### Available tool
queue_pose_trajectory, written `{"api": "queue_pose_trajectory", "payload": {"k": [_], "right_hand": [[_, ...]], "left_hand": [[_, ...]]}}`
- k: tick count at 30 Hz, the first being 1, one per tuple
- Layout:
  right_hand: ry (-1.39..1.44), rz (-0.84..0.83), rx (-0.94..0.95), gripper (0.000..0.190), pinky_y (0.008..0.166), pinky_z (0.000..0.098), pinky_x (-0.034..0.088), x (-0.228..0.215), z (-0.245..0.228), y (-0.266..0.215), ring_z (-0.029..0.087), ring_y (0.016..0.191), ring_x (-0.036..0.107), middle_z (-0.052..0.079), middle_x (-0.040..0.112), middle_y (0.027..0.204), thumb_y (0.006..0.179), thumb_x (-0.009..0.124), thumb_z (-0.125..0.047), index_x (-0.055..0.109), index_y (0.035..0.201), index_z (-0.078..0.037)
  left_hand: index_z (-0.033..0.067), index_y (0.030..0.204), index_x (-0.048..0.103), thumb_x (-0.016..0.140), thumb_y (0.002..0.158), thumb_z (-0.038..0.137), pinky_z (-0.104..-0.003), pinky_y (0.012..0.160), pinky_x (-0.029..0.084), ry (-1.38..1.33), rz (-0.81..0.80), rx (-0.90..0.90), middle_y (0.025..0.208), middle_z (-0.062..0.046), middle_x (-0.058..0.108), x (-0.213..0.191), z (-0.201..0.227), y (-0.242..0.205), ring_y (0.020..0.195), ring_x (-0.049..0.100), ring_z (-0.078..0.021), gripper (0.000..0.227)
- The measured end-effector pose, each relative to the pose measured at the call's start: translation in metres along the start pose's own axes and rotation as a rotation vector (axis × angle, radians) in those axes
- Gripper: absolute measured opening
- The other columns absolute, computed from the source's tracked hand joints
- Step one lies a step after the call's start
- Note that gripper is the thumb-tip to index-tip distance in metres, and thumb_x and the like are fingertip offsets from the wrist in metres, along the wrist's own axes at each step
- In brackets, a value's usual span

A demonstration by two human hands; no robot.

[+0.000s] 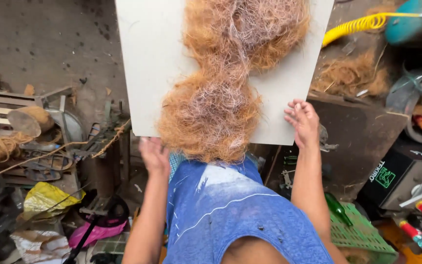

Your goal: The person uses a spray gun to apply a white substance onto a brown fibrous mat laid on a white board. They repeatedly spray, pause, and adjust the mat with their hands, then lift the board to show the treated surface.

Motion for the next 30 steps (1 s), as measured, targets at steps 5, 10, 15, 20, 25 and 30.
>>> {"api": "queue_pose_trajectory", "payload": {"k": [5,10,15,20,25,30], "right_hand": [[0.393,-0.006,0.135,0.017,0.09,0.0361,0.061,0.0,-0.004,0.048,0.02,0.102,0.072,0.002,0.071,0.11,0.103,0.052,-0.027,0.062,0.114,-0.018],[0.515,-0.194,0.135,0.051,0.117,0.0573,0.037,0.053,-0.062,0.142,0.037,0.139,0.051,0.018,0.058,0.143,0.086,0.063,-0.03,0.058,0.131,-0.006],[0.42,-0.124,0.311,0.027,0.096,0.0416,0.047,0.097,-0.091,0.157,0.029,0.107,0.062,0.012,0.066,0.108,0.079,0.073,-0.028,0.067,0.1,-0.012],[0.662,-0.17,0.206,0.035,0.108,0.0626,0.052,0.098,-0.102,0.176,0.041,0.116,0.063,0.023,0.067,0.113,0.072,0.074,0.003,0.07,0.106,-0.004],[0.67,-0.347,-0.061,0.025,0.09,0.0396,0.06,0.071,-0.139,0.156,0.03,0.097,0.072,0.017,0.075,0.104,0.081,0.067,-0.004,0.071,0.105,0.001],[0.654,-0.182,-0.289,0.014,0.083,0.0345,0.058,-0.023,-0.18,0.051,0.023,0.087,0.069,0.008,0.072,0.088,0.083,0.071,0.005,0.074,0.091,-0.006]], "left_hand": [[0.0207,0.134,0.045,0.051,0.096,0.038,-0.061,0.105,0.033,0.104,-0.113,-0.392,0.127,-0.004,0.044,-0.039,-0.154,-0.028,0.122,0.045,-0.0305,0.043],[0.0167,0.06,0.055,0.076,0.076,0.017,-0.025,0.054,0.036,0.518,-0.698,-0.33,0.059,0.005,0.05,0.027,-0.18,-0.063,0.054,0.047,-0.0064,0.027],[0.0171,0.084,0.051,0.075,0.082,0.007,-0.042,0.082,0.051,-0.14,-0.47,-0.576,0.088,-0.005,0.068,0.062,-0.157,-0.098,0.086,0.066,-0.0204,0.027],[0.0206,0.092,0.046,0.075,0.083,0.01,-0.041,0.062,0.054,-0.307,-0.175,-0.401,0.086,0.0,0.064,0.059,-0.108,-0.113,0.078,0.063,-0.0174,0.032],[0.0108,0.108,0.051,0.074,0.079,0.012,-0.041,0.085,0.054,-0.412,0.032,-0.042,0.102,-0.011,0.065,0.049,-0.046,-0.134,0.095,0.065,-0.0254,0.037],[0.0093,0.115,0.053,0.07,0.082,0.014,-0.042,0.076,0.055,-0.419,0.064,-0.122,0.102,-0.014,0.068,0.036,0.002,-0.215,0.091,0.068,-0.0284,0.037]]}}
Point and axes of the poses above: each hand's wrist, its own y-axis towards the middle knuckle, its own x-axis out of the palm, z = x × y, the point moved 8 cm from there along y, towards the middle knuckle
